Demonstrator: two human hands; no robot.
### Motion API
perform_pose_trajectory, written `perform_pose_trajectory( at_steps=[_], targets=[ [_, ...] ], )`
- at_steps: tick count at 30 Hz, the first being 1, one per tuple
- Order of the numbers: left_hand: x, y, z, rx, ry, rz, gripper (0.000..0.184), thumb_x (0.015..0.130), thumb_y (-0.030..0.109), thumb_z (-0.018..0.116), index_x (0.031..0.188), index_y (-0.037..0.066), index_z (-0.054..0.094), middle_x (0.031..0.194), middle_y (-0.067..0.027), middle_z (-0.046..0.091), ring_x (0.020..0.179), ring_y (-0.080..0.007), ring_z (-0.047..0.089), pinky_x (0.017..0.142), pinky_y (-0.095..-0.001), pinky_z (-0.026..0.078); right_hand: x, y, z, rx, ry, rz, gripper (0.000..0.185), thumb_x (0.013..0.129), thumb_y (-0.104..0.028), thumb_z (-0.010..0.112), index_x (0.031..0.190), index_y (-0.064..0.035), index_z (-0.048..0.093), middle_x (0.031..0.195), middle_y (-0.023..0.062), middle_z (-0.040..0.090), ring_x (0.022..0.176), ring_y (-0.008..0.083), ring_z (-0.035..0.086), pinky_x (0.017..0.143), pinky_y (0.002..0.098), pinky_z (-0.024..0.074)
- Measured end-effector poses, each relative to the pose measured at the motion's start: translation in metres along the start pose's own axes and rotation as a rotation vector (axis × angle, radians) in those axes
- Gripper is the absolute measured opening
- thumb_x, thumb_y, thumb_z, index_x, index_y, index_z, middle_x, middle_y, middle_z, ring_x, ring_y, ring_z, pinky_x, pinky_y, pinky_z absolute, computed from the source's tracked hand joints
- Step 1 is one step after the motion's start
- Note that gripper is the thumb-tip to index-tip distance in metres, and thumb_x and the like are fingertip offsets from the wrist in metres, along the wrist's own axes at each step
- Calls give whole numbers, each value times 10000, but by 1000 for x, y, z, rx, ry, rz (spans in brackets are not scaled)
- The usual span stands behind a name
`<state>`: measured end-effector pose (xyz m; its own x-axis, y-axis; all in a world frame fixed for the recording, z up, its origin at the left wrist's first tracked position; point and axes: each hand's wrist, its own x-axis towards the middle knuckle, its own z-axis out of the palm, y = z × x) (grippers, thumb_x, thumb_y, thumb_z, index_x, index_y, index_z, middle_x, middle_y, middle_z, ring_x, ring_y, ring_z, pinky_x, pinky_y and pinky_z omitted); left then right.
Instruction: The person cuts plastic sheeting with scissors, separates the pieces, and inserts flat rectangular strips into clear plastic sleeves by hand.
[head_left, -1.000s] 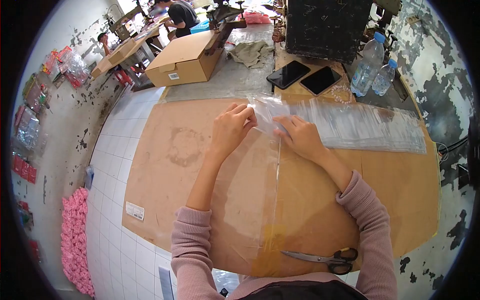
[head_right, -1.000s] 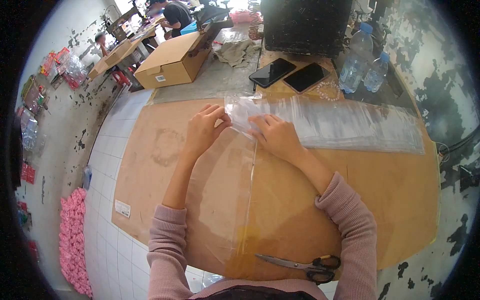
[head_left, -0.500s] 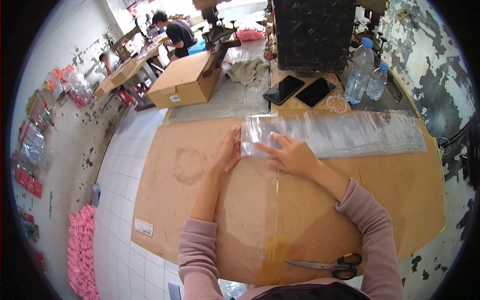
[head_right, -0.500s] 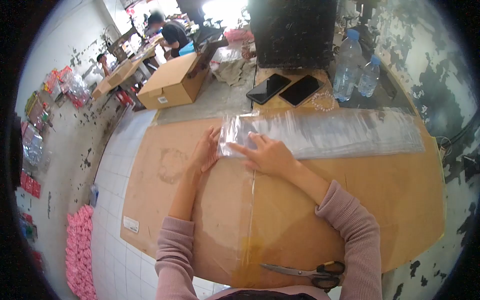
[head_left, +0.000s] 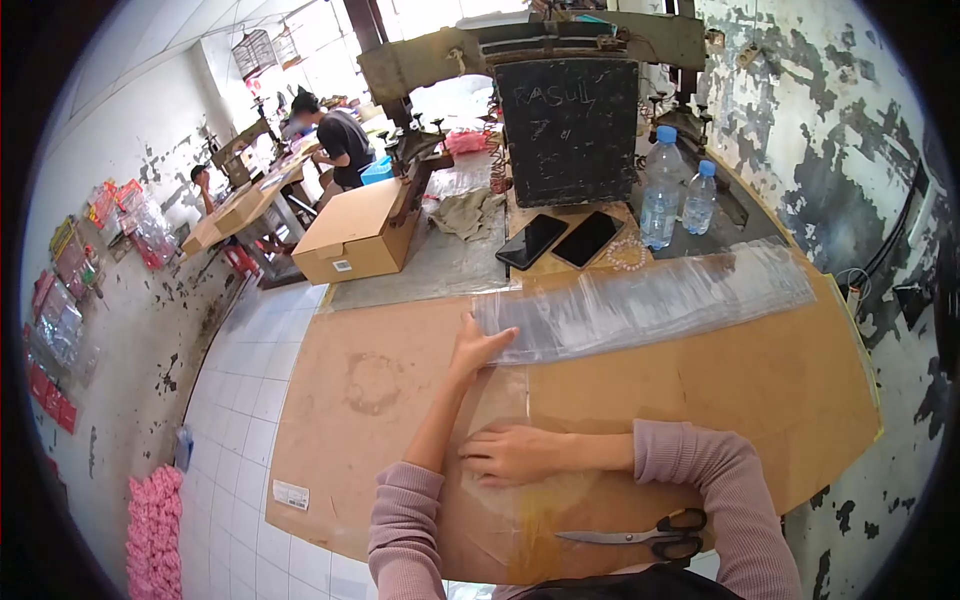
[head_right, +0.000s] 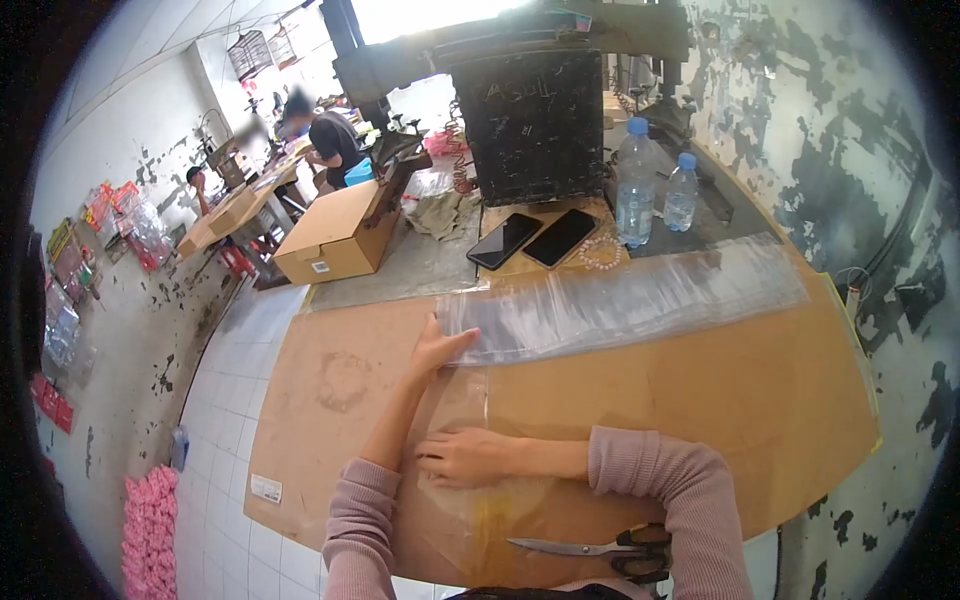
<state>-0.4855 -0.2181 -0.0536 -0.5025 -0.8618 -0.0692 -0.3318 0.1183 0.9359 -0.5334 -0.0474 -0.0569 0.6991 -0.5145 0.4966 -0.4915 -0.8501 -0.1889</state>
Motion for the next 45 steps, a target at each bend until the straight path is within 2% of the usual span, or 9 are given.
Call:
perform_pose_trajectory(
  at_steps=[10, 16, 17, 21, 25, 28, 36, 40, 45],
  targets=[
    [-51, -9, -60, -169, -191, 144, 410, 842, 27, 536, 1231, 22, 409, 870, 9, 519, 739, -78, 470, 664, -234, 423, -62, 7, -84, 125, 142, 235, 259, 860, -252, 570, 1018, -47, 558, 1065, 132, 537, 1013, 297, 525, 867, 400, 448],
    [-89, -43, -166, -147, -157, 6, 503, 805, 59, 536, 1286, 5, 397, 929, 0, 540, 811, -85, 489, 730, -239, 424, -240, 92, -199, -451, 541, 943, 252, 817, -136, 592, 1049, -43, 568, 1096, 144, 576, 998, 302, 539, 884, 377, 415],
    [-92, -55, -184, -206, -146, -55, 516, 799, 67, 543, 1290, 0, 396, 969, -14, 554, 849, -95, 503, 757, -244, 427, -283, 111, -229, -660, 193, 996, 273, 835, -181, 566, 1063, -31, 566, 1112, 158, 566, 1003, 307, 536, 899, 396, 407],
    [-98, -77, -213, -122, -94, -122, 532, 807, 118, 558, 1295, -17, 394, 1124, -84, 563, 995, -157, 532, 855, -268, 426, -349, 128, -219, -942, 237, 1704, 411, 814, -284, 585, 1101, 9, 555, 1027, 186, 596, 989, 315, 550, 915, 422, 399],
    [-85, -62, -206, -111, -10, -235, 506, 833, 177, 567, 1276, -18, 419, 1125, -114, 563, 1022, -191, 532, 874, -287, 427, -287, 86, -206, -936, 96, 1700, 507, 748, -330, 646, 1105, 19, 556, 976, 182, 615, 923, 322, 583, 832, 431, 452],
    [-69, -89, -218, -15, -1, -252, 492, 843, 192, 569, 1266, -17, 432, 1123, -113, 566, 1020, -193, 535, 878, -296, 433, -286, 82, -235, -239, -32, 1749, 685, 704, -430, 676, 1200, 9, 504, 1200, 226, 515, 1098, 336, 499, 930, 392, 396],
    [-90, -76, -197, -268, -17, -101, 470, 870, 158, 557, 1278, -25, 416, 1173, -112, 550, 1064, -187, 530, 918, -317, 428, -336, 33, -226, 502, 830, 1374, 576, 768, -228, 677, 1257, -25, 451, 1088, 78, 581, 899, 167, 571, 748, 269, 470],
    [-95, -62, -186, -211, 35, -147, 495, 870, 174, 578, 1291, -16, 403, 1149, -88, 557, 1028, -159, 530, 896, -294, 423, -334, 26, -241, 438, 486, 1545, 478, 804, -153, 639, 1231, -36, 458, 975, 28, 559, 869, 129, 539, 779, 264, 440],
    [-92, -52, -190, -225, 207, 35, 382, 872, 183, 584, 1214, 51, 477, 978, -14, 570, 880, -82, 523, 781, -236, 434, -333, 33, -256, 605, 852, 1286, 405, 831, -129, 614, 1194, -23, 470, 940, 19, 561, 830, 117, 534, 734, 249, 445]
  ],
)
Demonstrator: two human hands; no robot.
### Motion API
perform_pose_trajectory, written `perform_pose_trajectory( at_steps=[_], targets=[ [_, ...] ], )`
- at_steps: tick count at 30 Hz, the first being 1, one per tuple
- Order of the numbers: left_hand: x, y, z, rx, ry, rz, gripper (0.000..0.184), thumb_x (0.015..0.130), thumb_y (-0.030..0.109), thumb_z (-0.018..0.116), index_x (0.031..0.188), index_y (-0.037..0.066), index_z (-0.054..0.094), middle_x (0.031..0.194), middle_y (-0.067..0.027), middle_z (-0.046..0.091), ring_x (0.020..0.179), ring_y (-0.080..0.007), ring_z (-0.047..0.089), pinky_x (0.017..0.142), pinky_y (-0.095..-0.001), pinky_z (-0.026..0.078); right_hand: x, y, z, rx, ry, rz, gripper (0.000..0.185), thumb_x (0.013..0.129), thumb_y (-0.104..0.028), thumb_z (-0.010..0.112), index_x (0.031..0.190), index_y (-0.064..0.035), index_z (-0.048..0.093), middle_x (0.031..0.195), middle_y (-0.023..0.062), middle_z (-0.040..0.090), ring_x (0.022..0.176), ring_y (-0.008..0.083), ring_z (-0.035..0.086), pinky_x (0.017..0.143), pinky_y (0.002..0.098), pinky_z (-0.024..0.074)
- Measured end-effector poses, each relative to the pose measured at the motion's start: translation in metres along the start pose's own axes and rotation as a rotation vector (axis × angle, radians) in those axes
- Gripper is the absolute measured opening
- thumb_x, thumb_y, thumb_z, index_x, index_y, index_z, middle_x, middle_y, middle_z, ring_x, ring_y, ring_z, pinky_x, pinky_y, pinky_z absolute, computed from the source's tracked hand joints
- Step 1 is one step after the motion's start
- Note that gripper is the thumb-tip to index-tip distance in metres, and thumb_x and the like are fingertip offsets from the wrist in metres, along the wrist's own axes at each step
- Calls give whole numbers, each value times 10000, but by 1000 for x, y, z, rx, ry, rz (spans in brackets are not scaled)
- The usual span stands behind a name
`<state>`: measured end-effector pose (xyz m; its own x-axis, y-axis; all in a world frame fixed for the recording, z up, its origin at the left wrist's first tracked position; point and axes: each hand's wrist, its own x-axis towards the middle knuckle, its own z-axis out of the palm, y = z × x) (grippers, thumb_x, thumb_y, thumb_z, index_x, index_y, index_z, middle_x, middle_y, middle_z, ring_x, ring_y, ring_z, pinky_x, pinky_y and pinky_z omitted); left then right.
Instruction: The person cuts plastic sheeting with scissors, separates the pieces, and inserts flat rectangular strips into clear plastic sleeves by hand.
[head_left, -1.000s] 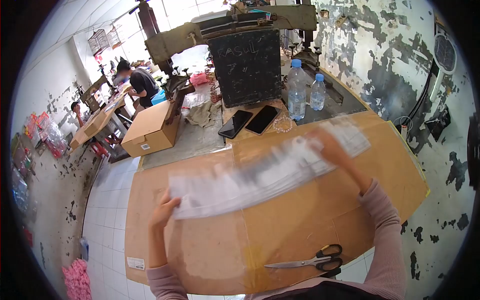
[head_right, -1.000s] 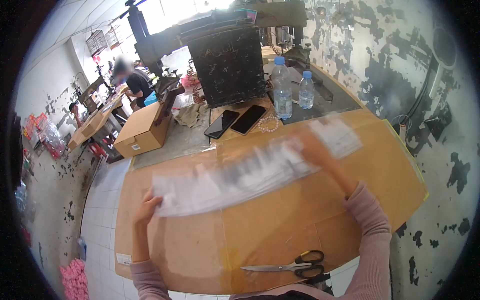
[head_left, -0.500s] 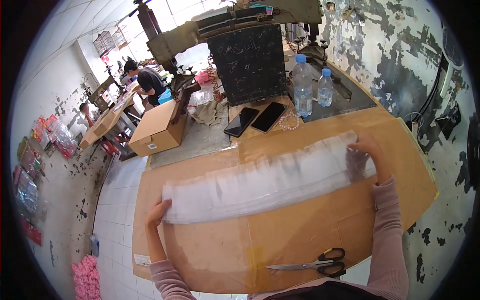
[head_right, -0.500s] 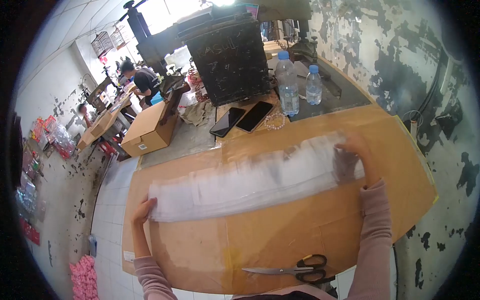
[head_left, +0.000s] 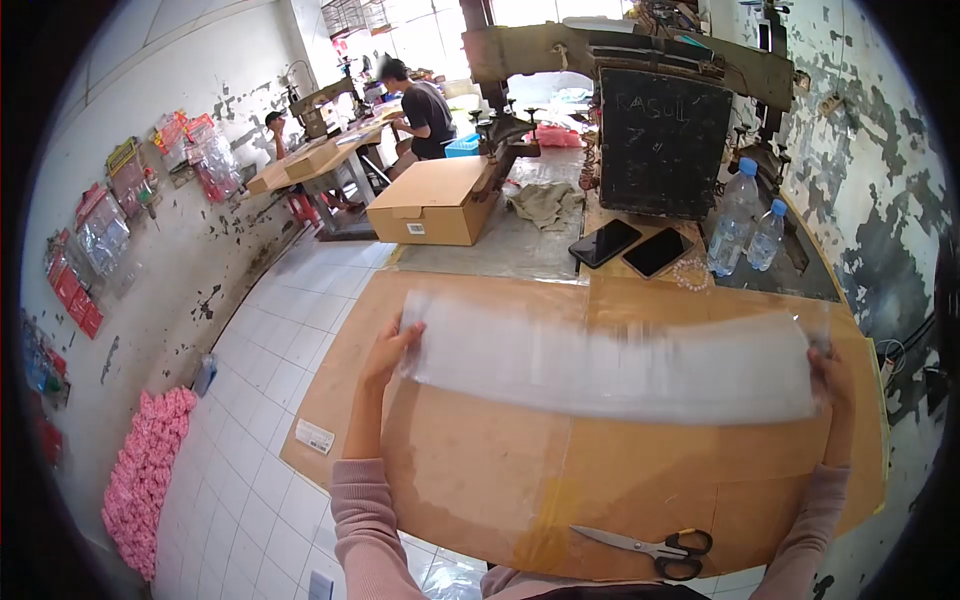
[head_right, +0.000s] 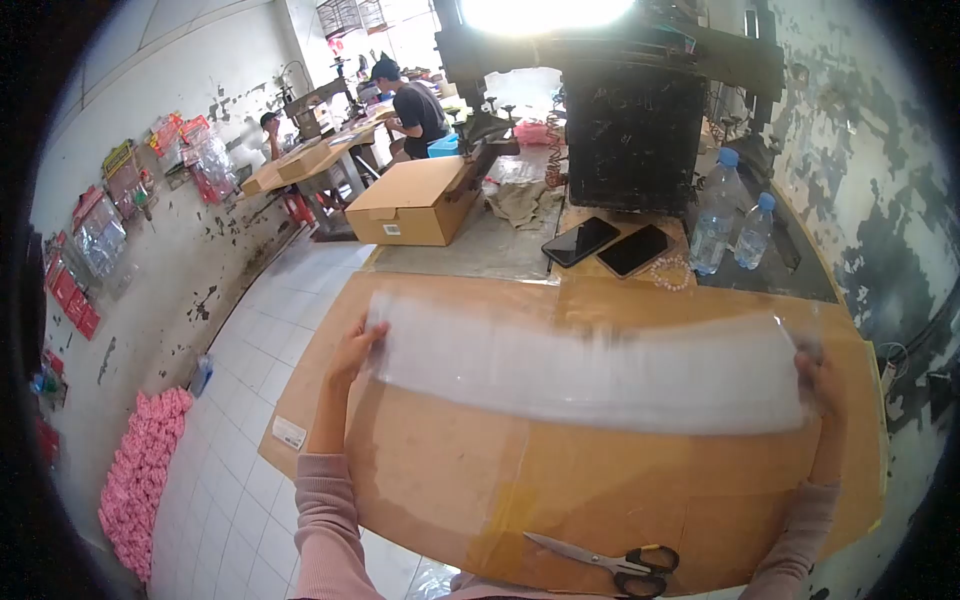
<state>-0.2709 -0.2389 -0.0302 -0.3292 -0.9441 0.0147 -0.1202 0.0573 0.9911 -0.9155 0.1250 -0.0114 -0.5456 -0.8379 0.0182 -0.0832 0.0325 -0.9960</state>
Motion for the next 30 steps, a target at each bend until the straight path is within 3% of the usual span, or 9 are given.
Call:
perform_pose_trajectory(
  at_steps=[1, 3, 5, 9, 12, 15, 21, 27, 30],
  targets=[
    [2, 6, 1, 27, 14, -7, 356, 875, 186, 580, 1197, 63, 488, 956, -5, 565, 864, -74, 519, 771, -235, 435, -2, -5, -2, -63, 71, -98, 383, 830, -119, 613, 1177, -29, 477, 936, 17, 560, 828, 112, 538, 741, 240, 448],
    [3, 20, 11, -11, 32, 205, 325, 896, 189, 551, 1193, 80, 476, 957, 11, 546, 854, -74, 522, 752, -242, 440, -6, -37, 10, -196, 211, -292, 342, 830, -99, 612, 1145, -40, 493, 929, 14, 560, 823, 103, 547, 754, 224, 456],
    [0, 31, 21, -135, 71, 317, 331, 903, 189, 539, 1205, 79, 462, 969, 12, 545, 857, -78, 528, 758, -251, 446, -6, -41, 13, -10, 259, -290, 348, 824, -102, 620, 1140, -33, 492, 976, 29, 564, 883, 126, 558, 795, 260, 463],
    [7, -7, 18, -201, -15, 252, 380, 873, 112, 555, 1231, 60, 436, 1112, -41, 556, 1001, -147, 544, 851, -309, 455, -4, -3, -10, 94, 81, -262, 456, 803, -136, 657, 1203, -33, 462, 1065, 71, 560, 1001, 212, 551, 881, 339, 442],
    [-1, -10, 27, -344, -84, 181, 440, 841, 78, 582, 1246, 23, 418, 1169, -83, 544, 1053, -191, 537, 891, -328, 439, -12, 23, -11, 131, 71, -262, 460, 772, -128, 677, 1172, -4, 485, 1079, 91, 564, 1004, 231, 550, 895, 352, 435],
    [1, -11, 36, -298, -8, 160, 429, 842, 121, 575, 1224, -22, 443, 1173, -109, 544, 1086, -208, 516, 964, -344, 387, -4, 46, -28, 124, 77, -216, 483, 741, -115, 695, 1162, 10, 493, 1079, 100, 568, 1001, 237, 556, 890, 362, 443],
    [6, -12, 54, -331, 94, 216, 413, 830, 136, 631, 1184, -7, 476, 1129, -104, 564, 1038, -193, 533, 914, -316, 414, -12, 5, 18, -161, 172, -182, 393, 744, -100, 692, 1093, 19, 558, 1048, 109, 589, 977, 238, 561, 868, 337, 454],
    [18, -16, 51, -223, 200, 303, 362, 831, 152, 642, 1132, -8, 518, 1059, -88, 592, 991, -168, 539, 879, -304, 418, 0, 15, 17, -148, 306, -241, 336, 788, -173, 684, 1057, 6, 591, 1020, 87, 601, 943, 186, 570, 851, 310, 460],
    [20, -1, 45, -192, 155, 334, 319, 832, 161, 647, 1085, -1, 540, 1026, -64, 602, 964, -150, 540, 852, -291, 423, 17, 31, -16, -92, 304, -313, 256, 797, -214, 696, 981, -45, 638, 908, 39, 618, 871, 141, 576, 797, 281, 460]
  ],
)
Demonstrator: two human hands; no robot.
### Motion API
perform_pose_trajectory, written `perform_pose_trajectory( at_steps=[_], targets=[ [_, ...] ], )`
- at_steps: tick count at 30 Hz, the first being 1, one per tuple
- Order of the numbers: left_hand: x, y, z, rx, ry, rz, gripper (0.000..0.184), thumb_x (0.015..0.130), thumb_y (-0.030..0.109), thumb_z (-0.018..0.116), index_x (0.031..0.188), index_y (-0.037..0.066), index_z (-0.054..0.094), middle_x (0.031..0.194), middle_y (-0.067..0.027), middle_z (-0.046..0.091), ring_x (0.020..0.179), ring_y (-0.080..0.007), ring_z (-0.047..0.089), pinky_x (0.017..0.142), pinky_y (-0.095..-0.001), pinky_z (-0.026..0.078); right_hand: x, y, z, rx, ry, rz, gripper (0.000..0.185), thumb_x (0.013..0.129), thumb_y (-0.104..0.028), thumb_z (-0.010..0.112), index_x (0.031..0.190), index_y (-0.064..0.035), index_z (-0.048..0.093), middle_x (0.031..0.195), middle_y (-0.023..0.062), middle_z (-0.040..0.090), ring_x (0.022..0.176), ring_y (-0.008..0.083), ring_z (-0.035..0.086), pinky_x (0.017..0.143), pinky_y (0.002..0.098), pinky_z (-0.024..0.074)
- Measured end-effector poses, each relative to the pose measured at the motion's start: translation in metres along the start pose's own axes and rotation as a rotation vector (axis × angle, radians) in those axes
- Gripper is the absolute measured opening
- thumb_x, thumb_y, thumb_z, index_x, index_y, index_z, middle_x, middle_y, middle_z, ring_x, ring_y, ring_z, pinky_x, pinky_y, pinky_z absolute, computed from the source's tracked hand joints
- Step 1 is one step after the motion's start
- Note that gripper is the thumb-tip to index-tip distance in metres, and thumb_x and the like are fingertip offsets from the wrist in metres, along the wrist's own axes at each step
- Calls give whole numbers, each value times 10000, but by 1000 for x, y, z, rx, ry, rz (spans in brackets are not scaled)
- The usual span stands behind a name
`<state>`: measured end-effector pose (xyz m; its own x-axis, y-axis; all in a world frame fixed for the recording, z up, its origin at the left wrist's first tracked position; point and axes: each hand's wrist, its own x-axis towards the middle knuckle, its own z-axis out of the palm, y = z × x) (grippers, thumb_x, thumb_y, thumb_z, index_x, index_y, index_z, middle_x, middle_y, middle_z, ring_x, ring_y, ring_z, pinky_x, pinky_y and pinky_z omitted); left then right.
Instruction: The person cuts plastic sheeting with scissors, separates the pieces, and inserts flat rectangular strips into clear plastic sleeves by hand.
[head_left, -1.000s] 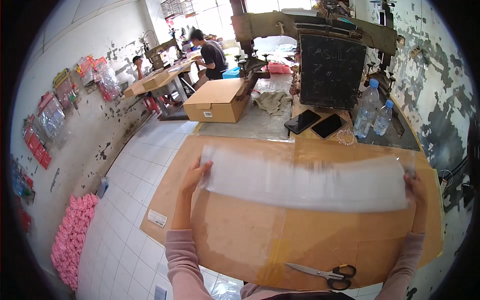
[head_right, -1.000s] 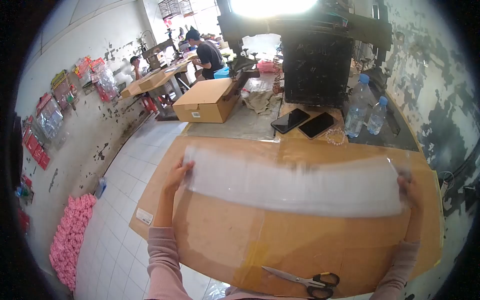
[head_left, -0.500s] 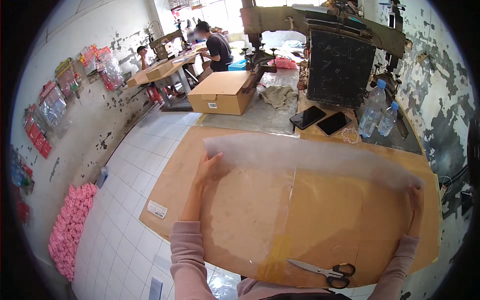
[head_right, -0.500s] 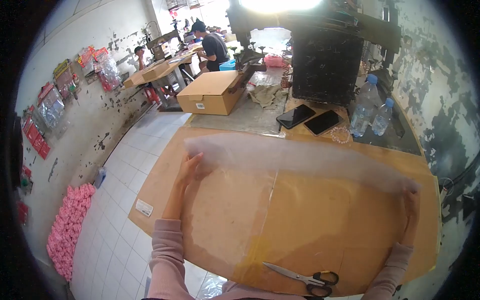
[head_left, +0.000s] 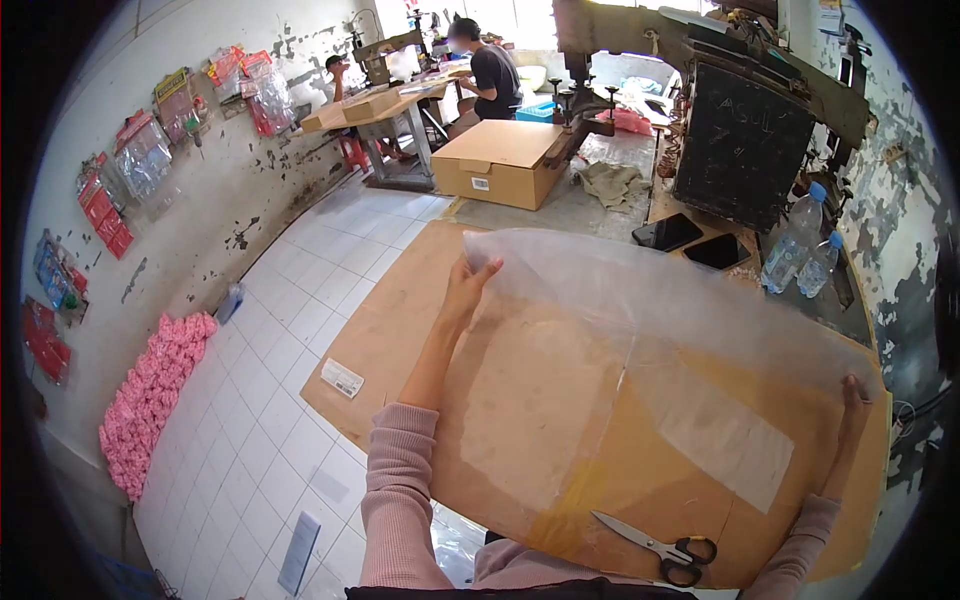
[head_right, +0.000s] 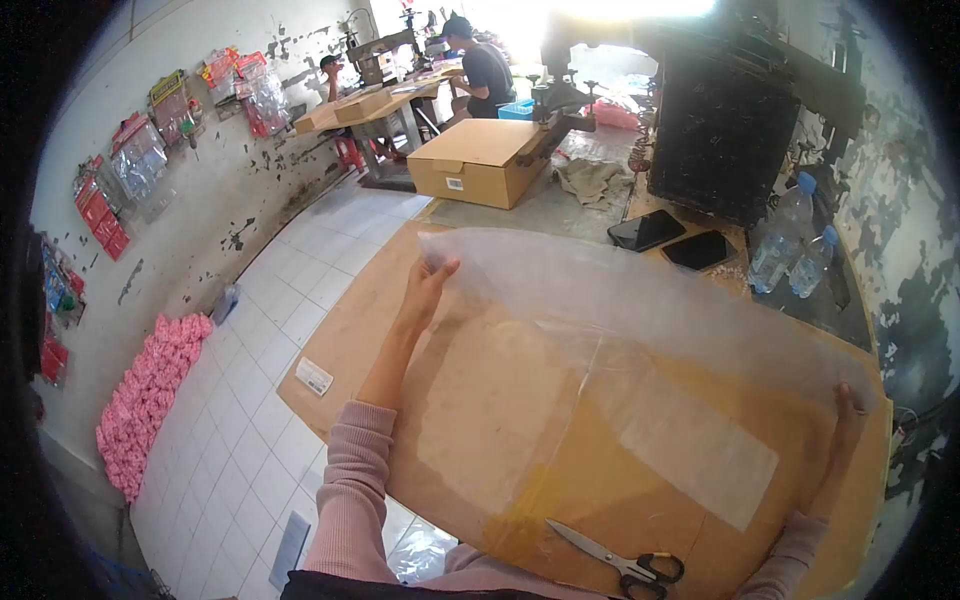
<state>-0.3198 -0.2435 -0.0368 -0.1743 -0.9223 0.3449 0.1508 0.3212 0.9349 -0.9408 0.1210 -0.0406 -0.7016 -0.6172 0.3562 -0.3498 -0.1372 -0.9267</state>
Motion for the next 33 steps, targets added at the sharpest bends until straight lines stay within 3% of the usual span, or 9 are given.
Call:
perform_pose_trajectory(
  at_steps=[3, 6, 12, 14, 20, 24, 26, 29, 33],
  targets=[
    [3, 15, -1, -88, -49, 49, 276, 839, 160, 641, 1051, 7, 554, 1007, -43, 605, 951, -133, 535, 847, -287, 418, -1, -7, -3, 62, 102, -21, 209, 818, -194, 674, 966, -50, 640, 896, 32, 612, 865, 130, 572, 799, 277, 461],
    [-4, -10, -12, 109, -119, -101, 284, 851, 156, 625, 1081, 8, 548, 1013, -39, 601, 940, -129, 537, 848, -281, 416, -2, 8, -15, -66, -156, 87, 221, 835, -175, 653, 1002, -35, 621, 936, 35, 604, 900, 134, 567, 827, 280, 465],
    [-9, -37, -13, 8, -53, -100, 326, 868, 182, 602, 1135, 12, 521, 1032, -51, 596, 933, -142, 547, 807, -282, 444, -37, -44, 31, 135, 4, 180, 304, 816, -179, 660, 1046, 2, 579, 965, 86, 605, 902, 191, 580, 822, 307, 464],
    [-9, -38, -10, 23, -29, -137, 325, 870, 193, 600, 1130, 15, 524, 1027, -55, 597, 923, -139, 548, 797, -281, 448, -9, 20, -13, 127, 9, 261, 337, 805, -159, 665, 1079, 2, 554, 956, 97, 610, 889, 202, 589, 819, 306, 468],
    [-2, -5, -16, 169, -70, -175, 312, 827, 183, 626, 1093, 37, 555, 937, -60, 615, 790, -112, 546, 739, -243, 449, -7, -15, -16, -19, -39, 233, 242, 775, -140, 683, 959, -11, 592, 831, 69, 609, 750, 176, 590, 681, 285, 481],
    [5, 34, 8, 66, -126, -345, 360, 747, 63, 618, 1099, 18, 554, 894, -51, 610, 758, -116, 548, 729, -238, 444, 2, -19, -18, -319, -160, 453, 223, 718, -173, 713, 871, -52, 607, 725, 29, 593, 611, 132, 543, 564, 272, 431],
    [12, 29, 3, 268, -195, -418, 374, 737, 45, 604, 1105, 3, 549, 910, -56, 606, 778, -126, 554, 743, -248, 445, -5, -16, 0, -688, -212, 356, 205, 702, -192, 716, 797, -45, 610, 688, 30, 590, 608, 150, 555, 560, 290, 434],
    [11, -18, -15, 428, -203, -443, 380, 735, 52, 597, 1106, -12, 545, 933, -64, 609, 812, -143, 561, 764, -266, 445, -24, -27, 16, -516, -130, 335, 225, 717, -215, 701, 782, -18, 614, 675, 41, 606, 620, 173, 569, 573, 302, 446],
    [8, -15, -21, 424, -176, -445, 371, 728, 53, 595, 1092, -6, 555, 921, -68, 612, 819, -162, 565, 777, -290, 446, -37, -25, 1, -849, 129, 139, 380, 754, -296, 666, 957, 18, 593, 773, 97, 614, 670, 200, 583, 631, 295, 465]
  ],
)
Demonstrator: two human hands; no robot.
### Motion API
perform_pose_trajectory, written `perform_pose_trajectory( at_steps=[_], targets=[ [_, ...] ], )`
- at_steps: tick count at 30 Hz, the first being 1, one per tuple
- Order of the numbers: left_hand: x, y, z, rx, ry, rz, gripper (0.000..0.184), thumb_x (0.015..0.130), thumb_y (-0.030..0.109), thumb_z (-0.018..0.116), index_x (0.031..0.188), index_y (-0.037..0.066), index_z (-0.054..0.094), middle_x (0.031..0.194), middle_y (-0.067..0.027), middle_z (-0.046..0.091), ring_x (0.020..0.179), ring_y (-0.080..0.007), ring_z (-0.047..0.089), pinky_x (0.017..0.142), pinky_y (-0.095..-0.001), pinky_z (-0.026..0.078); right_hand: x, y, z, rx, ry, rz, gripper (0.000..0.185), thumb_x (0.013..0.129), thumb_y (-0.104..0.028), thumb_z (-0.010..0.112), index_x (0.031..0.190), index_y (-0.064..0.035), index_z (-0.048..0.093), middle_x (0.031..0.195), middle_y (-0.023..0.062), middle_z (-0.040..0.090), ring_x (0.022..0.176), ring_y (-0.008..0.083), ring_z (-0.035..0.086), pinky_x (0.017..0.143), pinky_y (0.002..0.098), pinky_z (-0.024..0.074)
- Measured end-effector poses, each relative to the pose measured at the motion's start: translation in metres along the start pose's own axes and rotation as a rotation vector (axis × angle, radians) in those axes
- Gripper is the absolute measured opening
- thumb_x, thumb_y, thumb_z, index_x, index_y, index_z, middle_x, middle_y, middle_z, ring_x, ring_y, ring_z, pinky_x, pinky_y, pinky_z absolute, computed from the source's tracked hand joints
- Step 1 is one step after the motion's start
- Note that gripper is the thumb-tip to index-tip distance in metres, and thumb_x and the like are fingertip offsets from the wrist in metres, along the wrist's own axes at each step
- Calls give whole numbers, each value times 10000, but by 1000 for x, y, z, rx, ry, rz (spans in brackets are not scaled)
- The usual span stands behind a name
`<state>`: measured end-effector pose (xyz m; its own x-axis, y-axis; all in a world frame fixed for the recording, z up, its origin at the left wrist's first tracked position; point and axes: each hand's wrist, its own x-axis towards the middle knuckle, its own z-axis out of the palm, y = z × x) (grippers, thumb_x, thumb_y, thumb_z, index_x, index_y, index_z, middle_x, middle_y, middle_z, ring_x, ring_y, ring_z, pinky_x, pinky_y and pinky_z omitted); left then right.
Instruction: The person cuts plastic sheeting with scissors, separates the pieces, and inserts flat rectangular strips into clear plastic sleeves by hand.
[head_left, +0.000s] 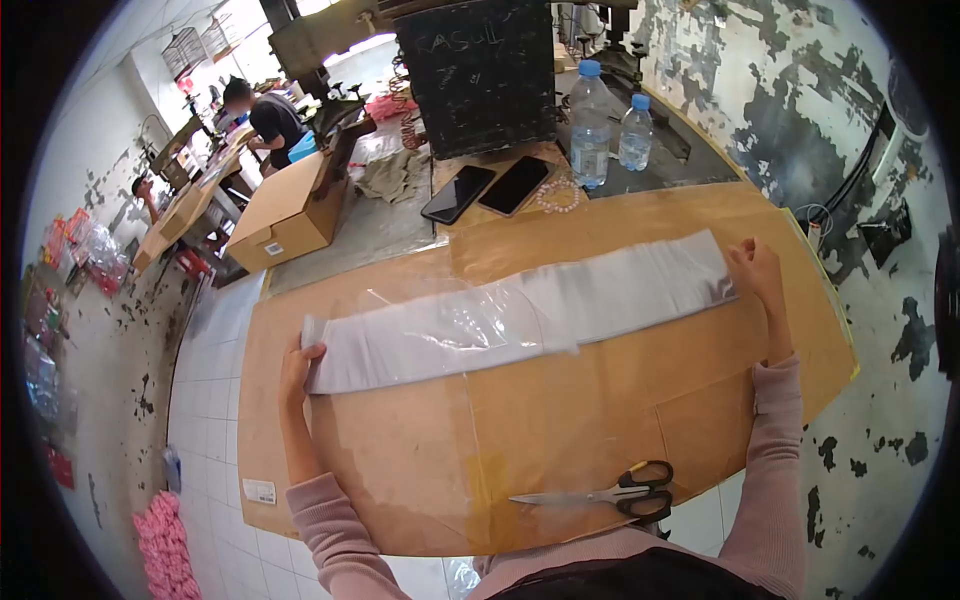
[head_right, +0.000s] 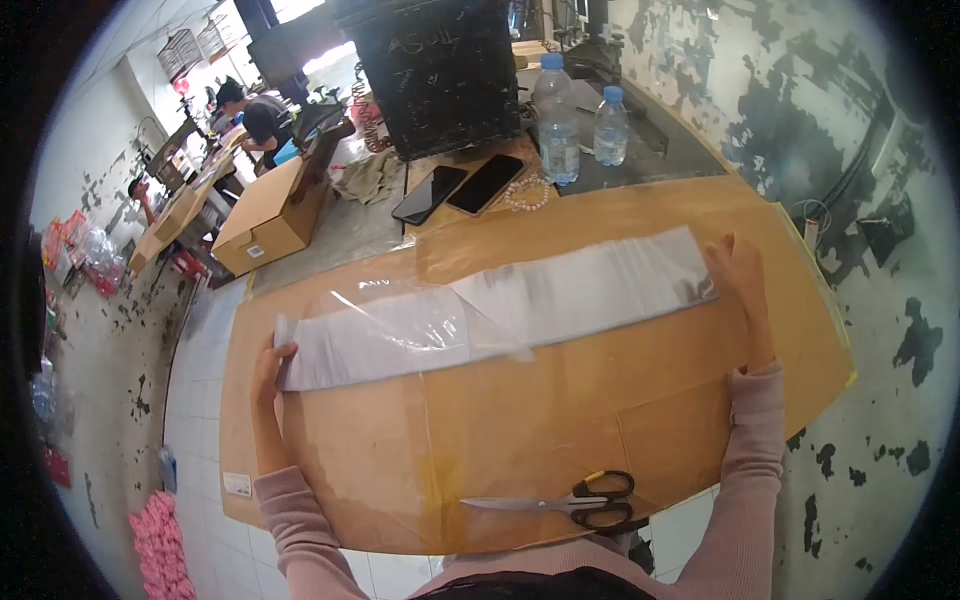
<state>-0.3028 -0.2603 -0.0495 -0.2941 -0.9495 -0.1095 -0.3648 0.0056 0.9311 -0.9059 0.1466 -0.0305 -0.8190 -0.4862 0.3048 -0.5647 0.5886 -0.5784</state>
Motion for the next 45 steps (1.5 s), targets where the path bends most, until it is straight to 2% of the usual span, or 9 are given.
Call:
perform_pose_trajectory(
  at_steps=[4, 6, 9, 13, 23, 29, 32, 39, 45],
  targets=[
    [0, -6, 0, -81, -30, 19, 374, 721, 69, 607, 1085, -3, 557, 914, -71, 610, 826, -171, 564, 792, -299, 442, -67, -72, -31, 391, -280, -179, 661, 762, -425, 647, 1202, 31, 457, 1146, 159, 526, 926, 219, 565, 761, 333, 470],
    [1, -13, -3, -67, -17, 36, 371, 721, 82, 615, 1077, -1, 557, 908, -74, 609, 830, -172, 563, 798, -293, 437, -120, -108, -31, 215, -289, -652, 878, 684, -568, 679, 1312, -42, 363, 1299, 219, 378, 1200, 336, 399, 948, 450, 364],
    [1, -17, -6, 132, 85, 56, 483, 737, 158, 644, 1176, 4, 515, 1029, -76, 592, 939, -183, 535, 871, -295, 397, -190, -170, -34, 113, -524, -964, 880, 621, -618, 691, 1262, -78, 422, 1337, 299, 301, 1252, 446, 306, 1024, 527, 252],
    [-16, 3, 0, -29, -32, 39, 501, 773, 154, 621, 1224, -8, 474, 1071, -103, 584, 968, -190, 536, 899, -291, 376, -215, -208, 2, 93, -756, -1307, 703, 741, -565, 593, 1239, -82, 482, 1328, 301, 323, 1202, 425, 380, 985, 480, 333],
    [-10, -13, -7, 29, -32, 149, 411, 801, 162, 614, 1162, -1, 508, 1005, -86, 596, 883, -164, 554, 816, -283, 424, -226, -196, 58, -384, -389, -1324, 523, 773, -264, 599, 1169, 60, 497, 1030, 199, 549, 913, 311, 552, 831, 359, 453],
    [-3, -22, -2, -101, -44, 88, 394, 801, 163, 600, 1149, 0, 513, 989, -83, 604, 875, -169, 566, 807, -288, 437, -218, -214, 37, -65, -475, -1097, 350, 727, -124, 557, 1002, 92, 543, 870, 152, 533, 846, 262, 521, 743, 296, 469],
    [-15, -4, -1, -84, -53, 99, 381, 807, 131, 582, 1154, -4, 507, 1012, -80, 599, 898, -162, 565, 822, -273, 433, -221, -207, 37, -144, -626, -1035, 522, 659, -157, 654, 1087, 98, 500, 999, 178, 488, 926, 285, 487, 749, 306, 480],
    [-14, -5, -3, -77, -93, 91, 445, 814, 107, 553, 1229, -17, 451, 1119, -114, 569, 979, -201, 561, 883, -295, 425, -227, -195, 56, -402, -393, -1130, 316, 724, -130, 572, 966, 70, 535, 791, 122, 516, 748, 236, 518, 592, 311, 472],
    [-6, -15, -7, -75, -103, 149, 427, 819, 89, 544, 1224, -15, 457, 1091, -93, 577, 964, -180, 560, 853, -284, 435, -136, -181, 3, 72, -132, -413, 145, 844, -111, 491, 966, -59, 551, 733, 123, 571, 618, 276, 557, 587, 342, 470]
  ],
)
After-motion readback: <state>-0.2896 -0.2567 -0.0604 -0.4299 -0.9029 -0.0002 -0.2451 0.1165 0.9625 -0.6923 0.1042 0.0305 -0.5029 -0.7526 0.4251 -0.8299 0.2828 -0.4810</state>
